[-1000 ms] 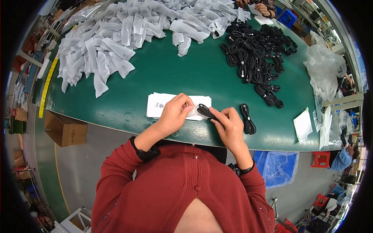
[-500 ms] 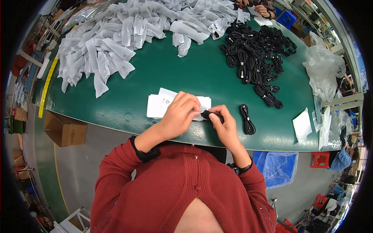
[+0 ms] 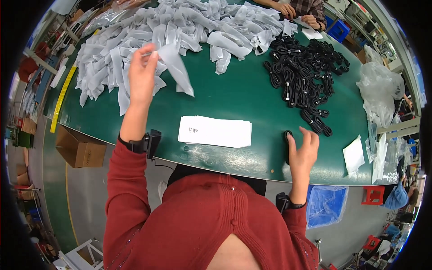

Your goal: The person packages cables by hand, picking up a black cable and a white plastic bag, sliding the cable into the bag, and setting the packaged item onto a pile. This process is repeated for multiple cables and bags throughout the video.

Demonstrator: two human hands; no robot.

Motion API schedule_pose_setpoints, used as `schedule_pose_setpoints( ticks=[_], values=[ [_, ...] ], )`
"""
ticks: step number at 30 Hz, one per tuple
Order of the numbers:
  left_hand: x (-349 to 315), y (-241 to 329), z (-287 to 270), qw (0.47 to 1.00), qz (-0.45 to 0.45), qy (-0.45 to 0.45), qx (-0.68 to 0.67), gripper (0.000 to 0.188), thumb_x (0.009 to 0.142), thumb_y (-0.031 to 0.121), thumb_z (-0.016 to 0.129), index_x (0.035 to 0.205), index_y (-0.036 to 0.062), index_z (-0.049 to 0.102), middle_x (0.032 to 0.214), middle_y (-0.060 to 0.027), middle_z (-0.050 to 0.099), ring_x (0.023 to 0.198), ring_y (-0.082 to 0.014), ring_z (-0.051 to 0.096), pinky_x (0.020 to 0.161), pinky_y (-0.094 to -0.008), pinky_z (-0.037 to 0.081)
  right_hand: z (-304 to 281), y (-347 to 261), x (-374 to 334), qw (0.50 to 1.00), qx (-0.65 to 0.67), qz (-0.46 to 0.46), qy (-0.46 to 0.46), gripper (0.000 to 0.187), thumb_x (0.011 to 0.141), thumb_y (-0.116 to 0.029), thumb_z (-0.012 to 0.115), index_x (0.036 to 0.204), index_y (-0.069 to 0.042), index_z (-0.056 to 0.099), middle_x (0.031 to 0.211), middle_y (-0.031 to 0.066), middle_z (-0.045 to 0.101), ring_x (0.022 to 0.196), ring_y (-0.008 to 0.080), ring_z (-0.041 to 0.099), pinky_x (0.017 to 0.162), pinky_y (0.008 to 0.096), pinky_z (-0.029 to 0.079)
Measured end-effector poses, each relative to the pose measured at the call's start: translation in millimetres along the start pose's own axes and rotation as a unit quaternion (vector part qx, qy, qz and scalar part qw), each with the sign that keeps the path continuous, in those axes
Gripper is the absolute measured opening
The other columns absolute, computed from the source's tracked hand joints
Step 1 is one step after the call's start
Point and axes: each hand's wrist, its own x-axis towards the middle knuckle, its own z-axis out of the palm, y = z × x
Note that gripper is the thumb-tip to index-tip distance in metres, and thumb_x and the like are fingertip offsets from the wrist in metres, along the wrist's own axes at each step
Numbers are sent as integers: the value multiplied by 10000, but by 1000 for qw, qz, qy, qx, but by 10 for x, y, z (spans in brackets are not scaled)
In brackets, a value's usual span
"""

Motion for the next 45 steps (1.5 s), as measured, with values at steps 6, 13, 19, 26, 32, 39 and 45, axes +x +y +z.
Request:
schedule_pose_setpoints(
  ticks=[6, 13, 19, 26, 32, 39, 45],
  values=[
    [-712, -144, 648, 943, 32, -176, 281, 223, 858, 64, 689, 1075, 40, 641, 1040, -77, 628, 988, -212, 590, 839, -334, 485, 103, 346, -428, 989, 2, 60, -132, 265, 907, -95, 654, 1155, -5, 633, 1014, 151, 603, 853, 329, 608, 760, 405, 502],
    [-1256, -619, 1022, 874, 179, -258, 370, 125, 823, 30, 695, 935, 35, 641, 879, -109, 575, 794, -265, 580, 759, -365, 487, 132, -230, -248, 788, 481, 316, -220, 248, 979, -92, 571, 1213, -17, 606, 977, 74, 651, 797, 114, 598, 688, 265, 486],
    [-1280, -680, 1065, 902, 107, -239, 344, 93, 840, 38, 671, 881, 34, 587, 833, -100, 555, 768, -293, 572, 700, -386, 473, 255, -532, -255, 735, 595, 229, -232, 292, 960, -43, 591, 1250, -9, 600, 937, 71, 668, 771, 90, 591, 673, 252, 486],
    [-1166, -644, 1037, 944, 10, -203, 261, 81, 864, 42, 651, 891, 25, 576, 831, -115, 555, 722, -299, 558, 659, -377, 461, 170, -545, 31, 927, 308, -135, -167, 359, 854, -35, 702, 1204, 5, 636, 846, 124, 628, 715, 244, 598, 661, 349, 494],
    [-1196, -703, 978, 936, 170, -221, 214, 68, 841, -14, 606, 877, 18, 558, 874, -137, 550, 854, -332, 538, 763, -411, 460, 164, -518, 93, 903, 310, -194, -227, 310, 882, -109, 686, 1190, -71, 670, 817, 109, 633, 694, 244, 605, 639, 362, 500],
    [-1316, -470, 936, 894, 221, -306, 240, 141, 802, -18, 654, 901, 45, 576, 994, -102, 599, 943, -316, 553, 826, -401, 469, 171, -602, 7, 632, 569, 284, -444, 187, 936, -125, 644, 1059, 12, 615, 874, 79, 661, 708, 116, 577, 620, 233, 461],
    [-1138, -240, 870, 929, 166, -243, 225, 144, 824, 12, 672, 909, 53, 563, 1056, -97, 592, 983, -304, 548, 850, -385, 469, 164, -824, 117, 814, 515, -40, -268, 303, 860, -68, 725, 1102, 1, 556, 1036, 100, 593, 897, 142, 567, 755, 258, 466]
  ],
)
